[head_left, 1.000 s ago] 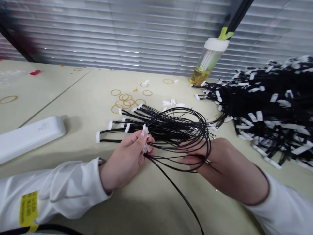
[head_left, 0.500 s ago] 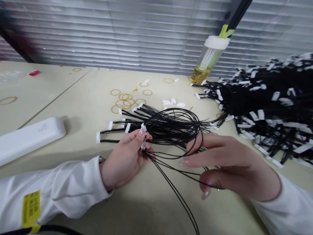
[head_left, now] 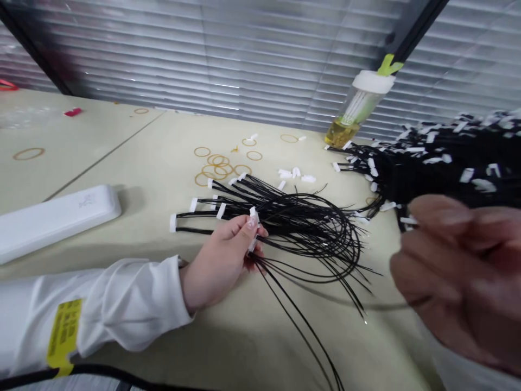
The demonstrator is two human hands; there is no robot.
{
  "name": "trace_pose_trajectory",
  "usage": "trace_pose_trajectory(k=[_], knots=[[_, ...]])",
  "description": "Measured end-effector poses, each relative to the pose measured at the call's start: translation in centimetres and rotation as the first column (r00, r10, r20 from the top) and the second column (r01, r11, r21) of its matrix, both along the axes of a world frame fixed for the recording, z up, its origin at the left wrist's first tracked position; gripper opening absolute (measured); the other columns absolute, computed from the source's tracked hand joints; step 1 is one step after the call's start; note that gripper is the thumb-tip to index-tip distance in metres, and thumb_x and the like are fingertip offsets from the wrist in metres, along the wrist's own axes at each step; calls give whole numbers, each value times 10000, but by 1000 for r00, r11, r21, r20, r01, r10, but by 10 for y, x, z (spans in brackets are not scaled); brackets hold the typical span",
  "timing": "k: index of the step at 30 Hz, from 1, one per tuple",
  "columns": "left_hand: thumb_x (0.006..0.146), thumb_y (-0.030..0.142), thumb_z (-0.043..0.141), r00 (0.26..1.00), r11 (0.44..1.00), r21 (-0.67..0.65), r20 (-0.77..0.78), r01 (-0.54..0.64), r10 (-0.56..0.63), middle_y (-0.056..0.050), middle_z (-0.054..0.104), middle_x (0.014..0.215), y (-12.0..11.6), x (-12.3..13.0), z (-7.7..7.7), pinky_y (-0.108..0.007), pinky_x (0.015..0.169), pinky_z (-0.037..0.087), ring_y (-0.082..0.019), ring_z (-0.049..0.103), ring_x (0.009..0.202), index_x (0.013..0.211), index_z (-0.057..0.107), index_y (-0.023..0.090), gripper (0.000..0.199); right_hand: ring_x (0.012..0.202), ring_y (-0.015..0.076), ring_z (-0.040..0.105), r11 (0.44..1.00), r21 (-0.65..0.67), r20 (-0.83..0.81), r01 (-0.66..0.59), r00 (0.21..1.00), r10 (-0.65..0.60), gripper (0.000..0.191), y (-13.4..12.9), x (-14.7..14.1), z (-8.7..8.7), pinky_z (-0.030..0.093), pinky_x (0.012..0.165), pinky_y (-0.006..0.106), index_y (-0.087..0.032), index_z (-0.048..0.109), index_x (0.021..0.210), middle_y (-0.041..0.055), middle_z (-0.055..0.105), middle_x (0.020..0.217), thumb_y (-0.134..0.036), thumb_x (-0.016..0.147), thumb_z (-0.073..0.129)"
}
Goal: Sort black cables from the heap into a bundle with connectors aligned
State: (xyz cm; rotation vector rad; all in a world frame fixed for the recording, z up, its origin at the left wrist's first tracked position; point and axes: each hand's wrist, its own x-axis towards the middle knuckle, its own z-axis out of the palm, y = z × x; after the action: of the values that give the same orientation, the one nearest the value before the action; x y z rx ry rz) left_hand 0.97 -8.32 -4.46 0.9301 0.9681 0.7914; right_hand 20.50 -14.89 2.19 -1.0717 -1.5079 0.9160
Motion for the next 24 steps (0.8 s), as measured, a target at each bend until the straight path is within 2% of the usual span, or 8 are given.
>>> trace_pose_trajectory(k=[2, 4, 6, 8, 10, 13, 18, 24], knots=[[802, 427, 465, 999, 999, 42, -32, 30, -29, 43, 459, 544, -1, 0, -3, -147, 406, 346, -53, 421, 450, 724, 509, 173, 270, 406, 28, 426, 985, -102, -164, -137, 979, 119, 228, -5, -14, -1, 371, 329, 155, -376, 494, 1032, -17, 530, 805, -252, 859, 413], [793, 451, 466, 998, 997, 71, -49, 41, -38, 43, 460, 551, -3, 0, -3, -156, 411, 366, -55, 421, 446, 729, 505, 174, 287, 447, 49, 456, 968, -168, -158, -185, 975, 159, 291, -5, -24, -5, 387, 360, 149, -332, 478, 1107, -23, 526, 671, -197, 857, 414], [791, 451, 468, 997, 995, 90, -71, 44, -38, 44, 457, 553, -4, 0, -2, -160, 401, 378, -57, 425, 437, 726, 502, 174, 286, 487, 59, 467, 982, -154, -29, -111, 994, 108, 307, 1, -27, -11, 400, 407, 148, -294, 463, 1143, -33, 507, 590, -181, 867, 391], [796, 440, 464, 994, 994, 98, -101, 54, -44, 43, 455, 559, -5, 0, 0, -157, 376, 378, -58, 433, 429, 724, 500, 174, 278, 482, 53, 460, 996, -94, 141, 2, 990, 11, 260, 9, -23, -17, 386, 419, 145, -257, 502, 1090, -40, 503, 556, -183, 866, 394], [807, 420, 454, 992, 993, 100, -119, 64, -52, 42, 451, 578, -6, -1, 2, -148, 355, 375, -56, 436, 431, 721, 492, 173, 264, 491, 49, 464, 996, -53, 327, 69, 944, -48, 177, 17, -17, -20, 383, 437, 150, -218, 576, 948, -33, 527, 568, -186, 842, 438], [823, 404, 432, 990, 991, 107, -120, 81, -68, 42, 435, 604, -6, -2, 3, -131, 337, 369, -46, 415, 435, 718, 482, 174, 258, 546, 62, 486, 996, -27, 535, 80, 843, -53, 143, 25, -10, -21, 395, 493, 173, -171, 608, 717, -6, 566, 615, -210, 801, 498], [832, 394, 419, 991, 987, 122, -99, 105, -93, 32, 439, 663, -6, -3, 1, -122, 340, 376, -46, 413, 477, 736, 477, 176, 245, 518, 69, 460, 993, -21, 642, 119, 762, -78, 220, 25, -11, -22, 365, 486, 196, -161, 587, 638, -6, 546, 567, -267, 805, 490], [839, 400, 399, 983, 981, 122, -115, 154, -140, 36, 437, 658, -7, -4, 1, -135, 346, 384, -46, 420, 458, 736, 460, 184, 247, 559, 78, 496, 991, -39, 661, 127, 748, -70, 208, 26, -14, -30, 385, 527, 206, -167, 607, 658, -1, 579, 614, -270, 801, 497]])
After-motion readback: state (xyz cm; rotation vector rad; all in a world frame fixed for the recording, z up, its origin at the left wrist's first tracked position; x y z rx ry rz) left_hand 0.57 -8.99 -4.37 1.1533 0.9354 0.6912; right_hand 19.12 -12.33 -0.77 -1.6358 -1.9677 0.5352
